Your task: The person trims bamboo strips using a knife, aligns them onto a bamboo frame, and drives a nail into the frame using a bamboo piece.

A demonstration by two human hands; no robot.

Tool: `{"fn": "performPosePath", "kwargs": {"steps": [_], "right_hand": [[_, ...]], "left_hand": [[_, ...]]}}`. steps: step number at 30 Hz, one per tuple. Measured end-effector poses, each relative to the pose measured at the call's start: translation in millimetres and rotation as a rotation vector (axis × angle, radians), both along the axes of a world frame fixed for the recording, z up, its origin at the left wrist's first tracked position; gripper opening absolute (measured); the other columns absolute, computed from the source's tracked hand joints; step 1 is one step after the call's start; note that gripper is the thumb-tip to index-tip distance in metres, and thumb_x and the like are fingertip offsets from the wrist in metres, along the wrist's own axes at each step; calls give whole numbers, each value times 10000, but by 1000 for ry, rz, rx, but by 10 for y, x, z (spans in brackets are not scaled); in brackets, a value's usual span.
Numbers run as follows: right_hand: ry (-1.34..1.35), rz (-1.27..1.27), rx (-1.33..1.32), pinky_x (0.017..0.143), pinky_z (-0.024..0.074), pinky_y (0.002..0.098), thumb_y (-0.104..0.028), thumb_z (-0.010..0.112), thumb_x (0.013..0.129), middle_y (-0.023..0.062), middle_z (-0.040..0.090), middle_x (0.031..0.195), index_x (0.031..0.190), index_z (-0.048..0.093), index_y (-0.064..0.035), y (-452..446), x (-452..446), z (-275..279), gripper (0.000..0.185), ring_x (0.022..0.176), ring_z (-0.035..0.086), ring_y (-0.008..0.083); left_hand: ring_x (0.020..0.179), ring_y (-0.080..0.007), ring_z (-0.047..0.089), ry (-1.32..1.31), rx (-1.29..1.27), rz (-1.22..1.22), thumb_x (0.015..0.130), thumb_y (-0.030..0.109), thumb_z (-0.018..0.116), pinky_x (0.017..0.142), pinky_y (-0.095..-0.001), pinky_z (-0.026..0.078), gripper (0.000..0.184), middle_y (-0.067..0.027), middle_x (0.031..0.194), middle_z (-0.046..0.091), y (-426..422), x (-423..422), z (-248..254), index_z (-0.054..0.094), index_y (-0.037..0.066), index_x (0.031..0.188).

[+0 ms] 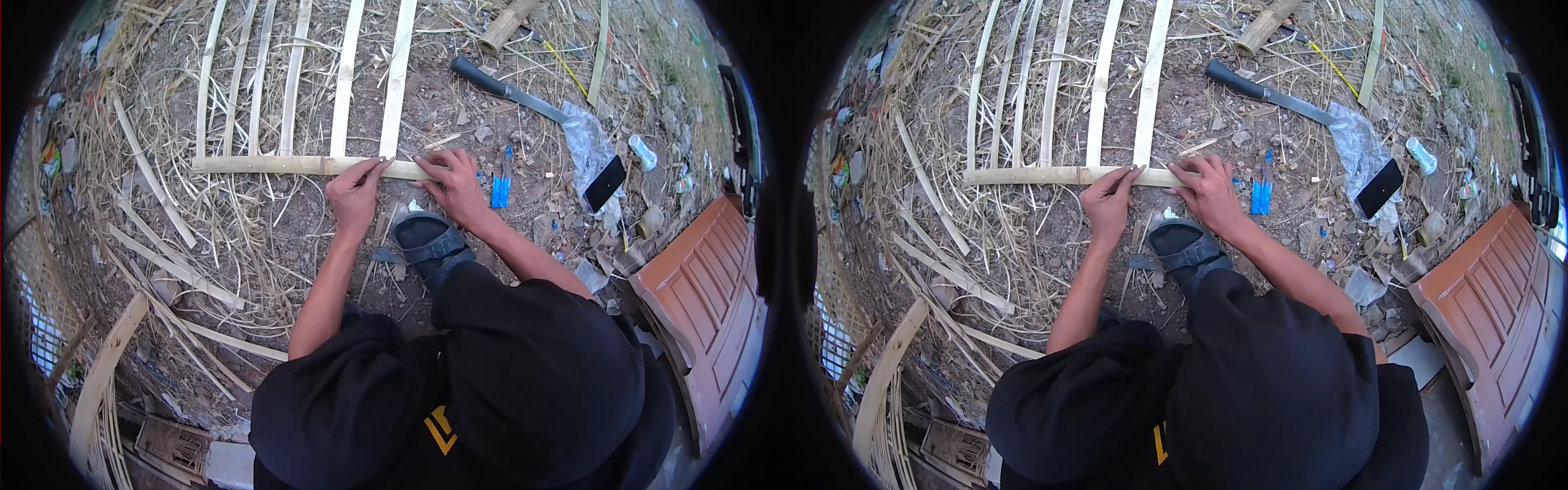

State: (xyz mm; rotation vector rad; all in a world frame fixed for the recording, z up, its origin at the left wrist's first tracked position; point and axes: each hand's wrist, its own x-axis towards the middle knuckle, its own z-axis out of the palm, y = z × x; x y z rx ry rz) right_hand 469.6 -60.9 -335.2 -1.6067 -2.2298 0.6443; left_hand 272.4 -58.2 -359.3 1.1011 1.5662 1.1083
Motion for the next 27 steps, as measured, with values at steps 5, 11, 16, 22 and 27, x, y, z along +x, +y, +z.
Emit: {"fn": "performPosePath", "kwargs": {"steps": [5, 11, 16, 22, 27], "right_hand": [[15, 2, 46, 860, 369, 386, -250, 755, 756, 17, 603, 1029, 1160, 689, -138, -1, -7, 2, 425, 994, 522, 220], [25, 8, 30, 864, 372, 389, -230, 752, 757, 23, 592, 1023, 1170, 683, -128, 2, 0, -6, 431, 990, 521, 225], [38, -12, 1, 863, 373, 389, -229, 758, 760, 47, 580, 1009, 1173, 679, -124, -2, -12, 33, 433, 985, 520, 232], [66, -34, 80, 826, 384, 389, -208, 735, 799, 58, 579, 976, 1096, 683, -105, 22, -38, 171, 318, 949, 530, 240], [162, -243, 236, 698, 406, 359, -191, 695, 863, 90, 564, 755, 772, 591, -33, 227, 244, 141, 210, 734, 547, 226]], "left_hand": [[582, -113, 624, 50, 36, -32, 799, 11, 729, 530, -248, 471, 134, -89, 746, 709, -26, 10, 6, 736, 1, 933], [737, -203, 703, 162, 263, -80, 788, -16, 712, 630, -286, 541, 119, -117, 862, 716, -6, 6, -22, 719, -2, 906], [763, -221, 707, 187, 369, -122, 772, -33, 714, 642, -304, 552, 130, -122, 879, 713, -13, -11, -59, 715, -8, 900], [770, -197, 701, 166, 385, -128, 777, -67, 705, 670, -289, 553, 126, -133, 870, 717, -24, -4, -91, 717, -26, 896], [765, -192, 701, 179, 329, -120, 770, -61, 716, 664, -280, 542, 138, -129, 864, 720, -32, -8, -35, 720, -22, 903]]}}
